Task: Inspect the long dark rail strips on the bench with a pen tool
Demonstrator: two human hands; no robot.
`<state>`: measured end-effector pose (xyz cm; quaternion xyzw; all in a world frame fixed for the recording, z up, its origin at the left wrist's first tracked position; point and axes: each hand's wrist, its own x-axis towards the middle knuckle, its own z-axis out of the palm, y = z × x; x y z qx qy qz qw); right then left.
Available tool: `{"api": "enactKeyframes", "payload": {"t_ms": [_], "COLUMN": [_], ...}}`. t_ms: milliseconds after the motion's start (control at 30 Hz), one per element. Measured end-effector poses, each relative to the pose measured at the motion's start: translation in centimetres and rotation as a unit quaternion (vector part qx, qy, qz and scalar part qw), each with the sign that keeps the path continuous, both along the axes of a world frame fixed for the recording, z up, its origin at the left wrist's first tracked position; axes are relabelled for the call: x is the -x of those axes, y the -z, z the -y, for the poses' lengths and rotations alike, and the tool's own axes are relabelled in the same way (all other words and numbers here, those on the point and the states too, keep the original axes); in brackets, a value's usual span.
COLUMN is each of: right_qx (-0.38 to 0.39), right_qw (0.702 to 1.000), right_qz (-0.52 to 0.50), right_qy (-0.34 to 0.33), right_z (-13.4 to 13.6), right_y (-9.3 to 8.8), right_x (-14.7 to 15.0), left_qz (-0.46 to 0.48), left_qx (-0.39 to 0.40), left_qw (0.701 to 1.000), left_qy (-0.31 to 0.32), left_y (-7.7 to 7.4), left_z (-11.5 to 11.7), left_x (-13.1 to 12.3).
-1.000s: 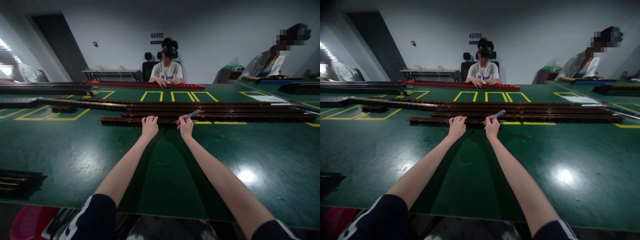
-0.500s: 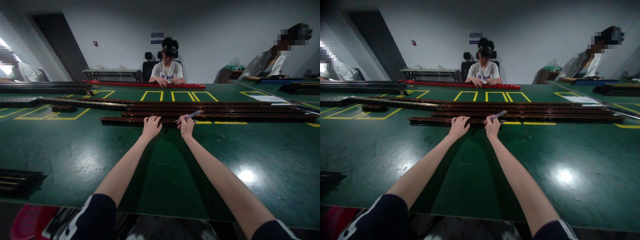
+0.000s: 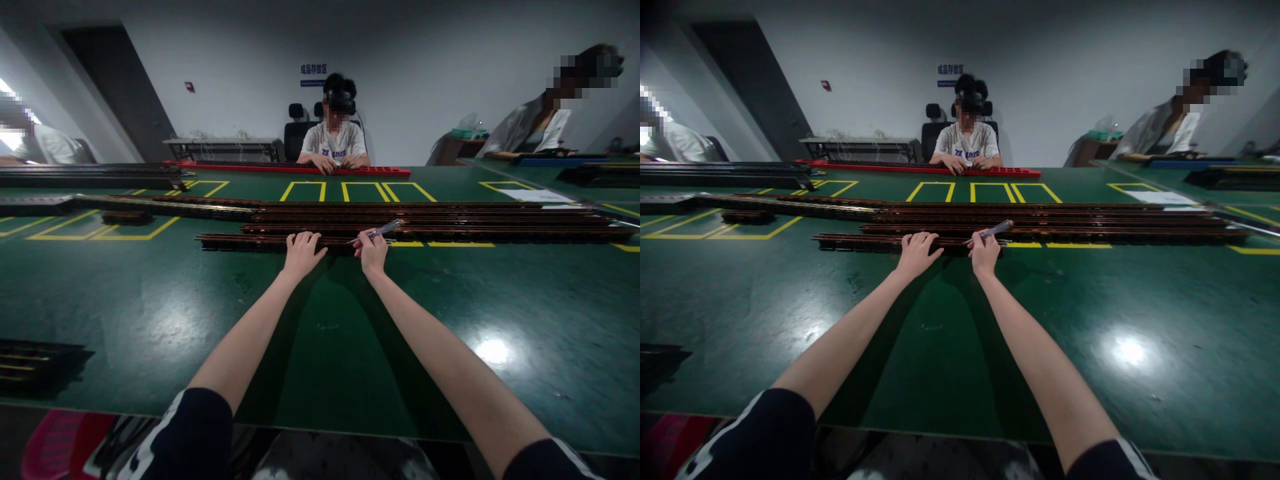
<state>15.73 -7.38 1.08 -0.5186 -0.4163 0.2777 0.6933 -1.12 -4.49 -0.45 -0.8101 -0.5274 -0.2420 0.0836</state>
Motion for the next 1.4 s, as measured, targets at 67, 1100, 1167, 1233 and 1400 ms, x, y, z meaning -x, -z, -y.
{"api": "enactKeyframes", "payload": {"t_ms": [67, 1100, 1167, 1233, 1400], "right_qx": [0.002, -0.009, -0.009, -0.008, -0.004], "right_qw": [1.000, 0.999, 0.999, 0.998, 0.999], "right_qz": [0.000, 0.022, 0.027, 0.031, 0.026], "right_qy": [0.003, -0.030, -0.040, -0.047, -0.046], "right_z": [-0.01, -0.16, -0.09, -0.02, -0.08], "right_y": [-0.01, 0.30, 0.23, 0.16, 0.15], "right_x": [0.00, 0.16, 0.22, 0.27, 0.29], "left_qz": [-0.001, -0.004, -0.004, -0.002, -0.002], "left_qx": [0.000, -0.035, -0.029, -0.026, -0.022], "left_qw": [1.000, 0.999, 0.999, 0.999, 0.999], "left_qy": [0.000, -0.024, -0.029, -0.034, -0.032], "left_y": [-0.03, -0.02, -0.10, -0.15, -0.24], "left_z": [0.01, 0.27, 0.28, 0.28, 0.37], "left_x": [-0.01, -0.17, -0.16, -0.13, -0.14]}}
